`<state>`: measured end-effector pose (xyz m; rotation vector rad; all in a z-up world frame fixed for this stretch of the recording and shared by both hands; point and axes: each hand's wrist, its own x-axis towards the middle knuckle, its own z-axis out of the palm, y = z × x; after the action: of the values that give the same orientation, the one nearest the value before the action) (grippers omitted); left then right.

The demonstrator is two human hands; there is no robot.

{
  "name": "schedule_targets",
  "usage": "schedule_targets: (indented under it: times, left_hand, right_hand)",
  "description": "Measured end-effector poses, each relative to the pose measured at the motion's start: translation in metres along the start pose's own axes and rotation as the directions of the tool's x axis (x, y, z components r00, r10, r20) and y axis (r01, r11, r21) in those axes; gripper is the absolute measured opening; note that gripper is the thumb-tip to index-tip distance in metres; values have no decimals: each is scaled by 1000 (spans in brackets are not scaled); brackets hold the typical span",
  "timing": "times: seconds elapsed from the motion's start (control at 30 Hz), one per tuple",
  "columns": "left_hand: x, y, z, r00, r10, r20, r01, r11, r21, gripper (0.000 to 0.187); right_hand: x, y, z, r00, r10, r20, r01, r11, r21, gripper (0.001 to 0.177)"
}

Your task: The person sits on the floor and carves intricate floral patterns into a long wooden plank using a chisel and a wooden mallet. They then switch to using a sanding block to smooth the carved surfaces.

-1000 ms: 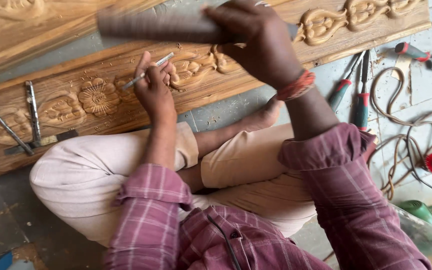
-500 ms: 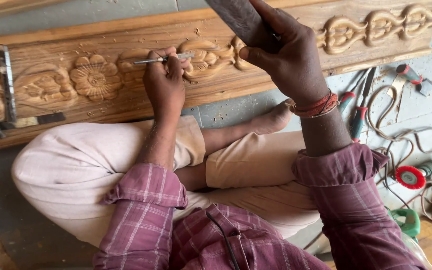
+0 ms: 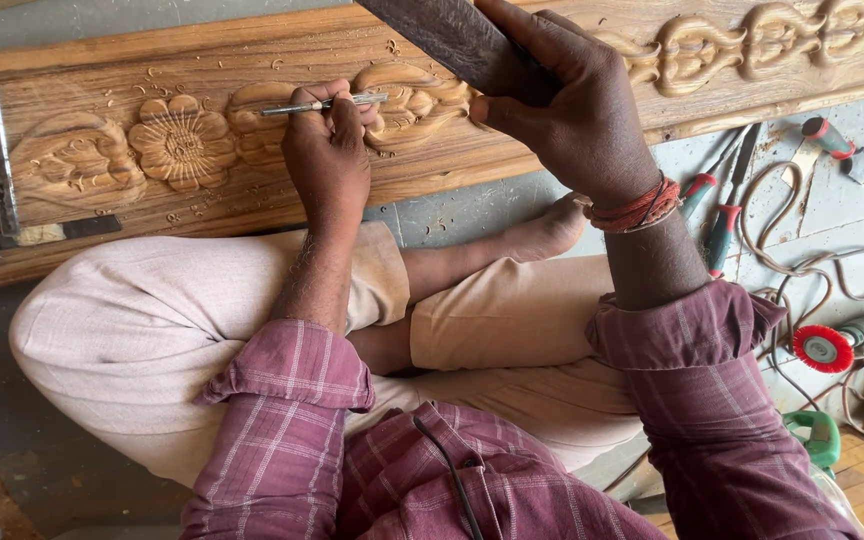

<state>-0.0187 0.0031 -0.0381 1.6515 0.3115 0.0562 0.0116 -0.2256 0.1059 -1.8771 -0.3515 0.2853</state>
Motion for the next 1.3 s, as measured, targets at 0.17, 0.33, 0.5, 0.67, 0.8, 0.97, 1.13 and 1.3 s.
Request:
schedule_targets:
  times: [0.17,0.33,0.5,0.67,0.8,0.97,1.13,1.3]
  left_hand:
    - [2,0,1,1000,-12,-1,12,1000,11,16]
    - [8,0,-3,999,-36,15,36,999,20,20]
    - [10,4,-5,999,9,51,-15,993,119,24]
    - [8,3,-3,1000,7,10,-6,1000,-18,20]
    - [6,-1,0,1000,4,1,-4,1000,0,23]
    - [5,-1,6,997,-51,-63,52,999,14,22]
    - [1,-4,7,984,-156,-87,142,978,-155,24]
    - [5,-4,9,975,-209,-81,185,954,-235,23]
  right_hand:
    - [1,-3,3,999,-38,20,40,993,-107,63]
    - [15,-25,11,976,-201,89,220,875,-431,61]
    - [50,-51,22,854,-442,276,487,487,-725,37]
    - [75,-66,31,788,-441,429,575,278,-770,30]
    - [83,-68,39,788,-437,434,581,294,-759,33]
    - [85,-68,41,768,-391,507,613,221,-759,30]
    - [82,-66,40,764,-447,465,613,280,-738,34]
    - [81,-65,39,769,-410,490,606,228,-762,27]
